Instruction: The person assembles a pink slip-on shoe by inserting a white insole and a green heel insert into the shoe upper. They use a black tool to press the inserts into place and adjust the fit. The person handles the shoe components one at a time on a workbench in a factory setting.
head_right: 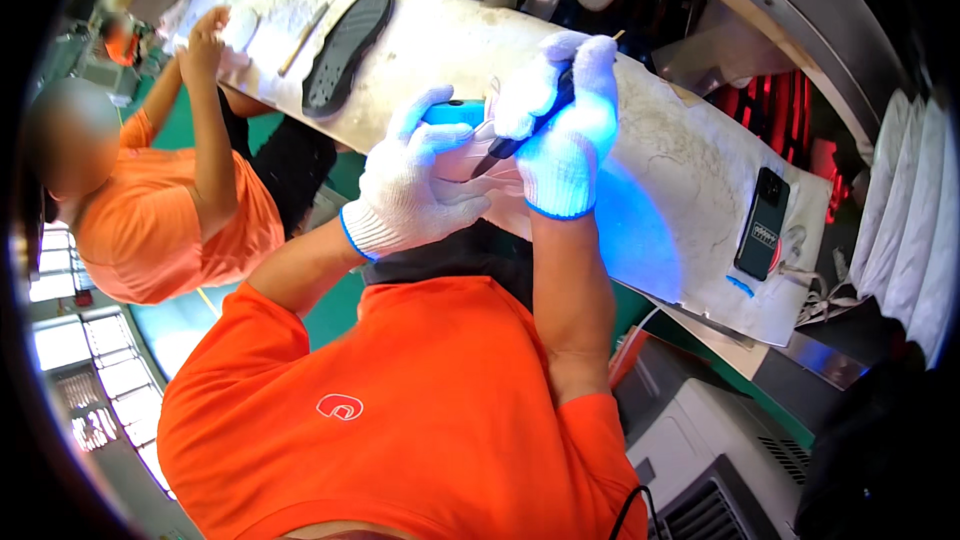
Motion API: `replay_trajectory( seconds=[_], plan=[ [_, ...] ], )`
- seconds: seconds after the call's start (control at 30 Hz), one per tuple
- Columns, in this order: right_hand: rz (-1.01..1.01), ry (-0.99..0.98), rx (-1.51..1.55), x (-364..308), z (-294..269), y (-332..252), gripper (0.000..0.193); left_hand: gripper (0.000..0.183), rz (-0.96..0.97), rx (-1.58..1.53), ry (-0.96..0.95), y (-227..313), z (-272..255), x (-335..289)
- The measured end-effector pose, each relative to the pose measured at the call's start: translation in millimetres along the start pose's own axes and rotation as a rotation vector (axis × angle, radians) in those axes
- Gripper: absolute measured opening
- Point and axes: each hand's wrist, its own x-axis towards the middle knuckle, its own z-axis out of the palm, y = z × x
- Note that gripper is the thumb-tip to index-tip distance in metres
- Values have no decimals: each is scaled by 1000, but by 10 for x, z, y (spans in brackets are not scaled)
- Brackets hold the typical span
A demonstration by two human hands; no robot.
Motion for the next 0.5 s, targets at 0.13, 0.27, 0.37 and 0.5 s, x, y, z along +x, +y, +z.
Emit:
replay_trajectory(
  seconds=[0.13, 0.27, 0.37, 0.5],
  plan=[
    [-7, -227, -26, -133, -7, 45, 57, 75, 28, -56, 4, -67, -14, -207],
    [13, -390, -128, -222, -43, 76, 73, 72, 64, -126, 1, -196, -6, -352],
    [-34, -445, -224, -267, 11, 89, 80, 75, 107, -147, 75, -273, 41, -370],
    [-81, -460, -348, -323, 113, 138, 78, 67, 111, -175, 63, -284, -2, -335]
  ],
)
